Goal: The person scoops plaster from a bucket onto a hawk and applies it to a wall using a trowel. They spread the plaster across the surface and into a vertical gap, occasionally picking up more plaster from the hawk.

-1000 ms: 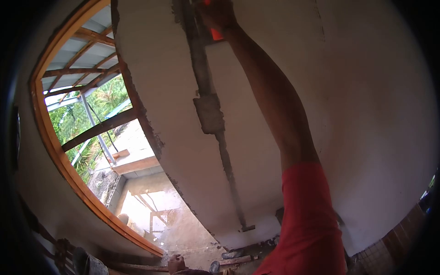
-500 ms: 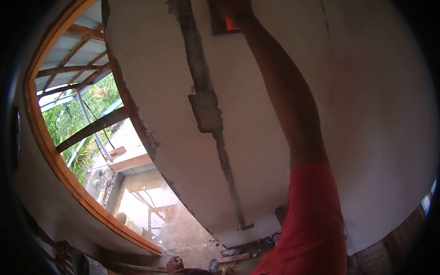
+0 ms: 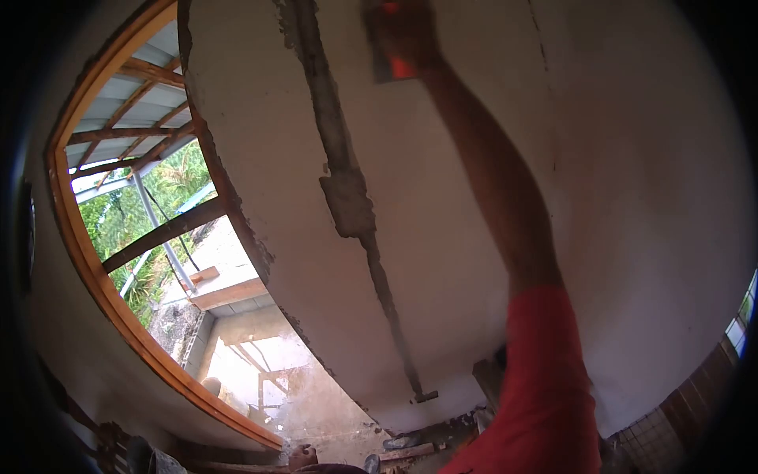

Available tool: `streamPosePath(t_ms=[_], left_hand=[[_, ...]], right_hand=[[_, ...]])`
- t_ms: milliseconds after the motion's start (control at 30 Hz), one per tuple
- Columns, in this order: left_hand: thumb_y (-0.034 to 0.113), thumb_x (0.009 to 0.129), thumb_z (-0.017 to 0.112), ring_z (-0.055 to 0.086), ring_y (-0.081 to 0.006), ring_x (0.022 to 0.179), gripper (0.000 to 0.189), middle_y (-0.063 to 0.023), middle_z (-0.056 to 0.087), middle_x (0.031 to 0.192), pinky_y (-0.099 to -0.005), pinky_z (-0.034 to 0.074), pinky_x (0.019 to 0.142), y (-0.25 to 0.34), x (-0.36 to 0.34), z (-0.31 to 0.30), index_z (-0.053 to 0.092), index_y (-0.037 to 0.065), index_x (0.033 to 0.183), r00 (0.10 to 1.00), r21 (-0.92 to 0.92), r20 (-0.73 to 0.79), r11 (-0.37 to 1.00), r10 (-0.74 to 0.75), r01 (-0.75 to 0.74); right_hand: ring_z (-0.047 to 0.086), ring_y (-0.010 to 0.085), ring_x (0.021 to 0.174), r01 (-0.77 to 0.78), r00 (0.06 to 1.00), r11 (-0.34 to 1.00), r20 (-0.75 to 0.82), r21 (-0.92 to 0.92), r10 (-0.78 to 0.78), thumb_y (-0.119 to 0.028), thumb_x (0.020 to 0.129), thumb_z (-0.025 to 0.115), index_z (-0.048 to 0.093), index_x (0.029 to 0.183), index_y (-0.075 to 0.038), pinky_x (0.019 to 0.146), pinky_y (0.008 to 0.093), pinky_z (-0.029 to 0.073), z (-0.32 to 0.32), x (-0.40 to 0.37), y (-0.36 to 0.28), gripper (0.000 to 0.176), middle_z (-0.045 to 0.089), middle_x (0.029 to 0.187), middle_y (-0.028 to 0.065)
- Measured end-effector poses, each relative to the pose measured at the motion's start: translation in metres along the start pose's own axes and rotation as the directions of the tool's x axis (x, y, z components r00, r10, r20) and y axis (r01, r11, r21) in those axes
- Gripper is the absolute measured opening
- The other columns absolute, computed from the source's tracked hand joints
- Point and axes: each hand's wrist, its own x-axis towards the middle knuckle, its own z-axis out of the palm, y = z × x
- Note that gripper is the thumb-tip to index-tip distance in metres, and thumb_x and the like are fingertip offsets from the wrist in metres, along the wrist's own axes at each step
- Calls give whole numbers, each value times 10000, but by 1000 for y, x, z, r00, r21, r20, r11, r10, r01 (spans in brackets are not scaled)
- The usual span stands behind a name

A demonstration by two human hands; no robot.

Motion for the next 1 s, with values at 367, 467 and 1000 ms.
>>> streamPosePath(t_ms=[367,467,1000], left_hand=[[387,924,522,622,-391,1030,417,-220,672,1090,-477,491,876,-12,2,11,620,89,1199,987,93,-29,984,156,-152],[389,916,535,623,-387,1018,418,-218,671,1079,-477,492,871,-13,8,16,620,89,1194,997,73,5,994,78,-78],[409,882,612,631,-313,880,437,-191,662,953,-427,514,768,-37,11,41,625,60,1146,999,105,44,994,-21,16]], right_hand=[[661,349,882,-4,999,985,-48,-174,-4,-304,885,576,640,966,-108,792,463,521,61,-55,-26,221,685,967,104],[613,290,795,-10,998,946,58,-325,31,-275,906,574,628,949,-68,721,425,501,27,-62,8,219,659,883,85],[690,241,613,22,990,974,-129,-227,-52,-346,926,595,656,1070,-144,638,376,560,-74,-114,36,255,702,850,95]])
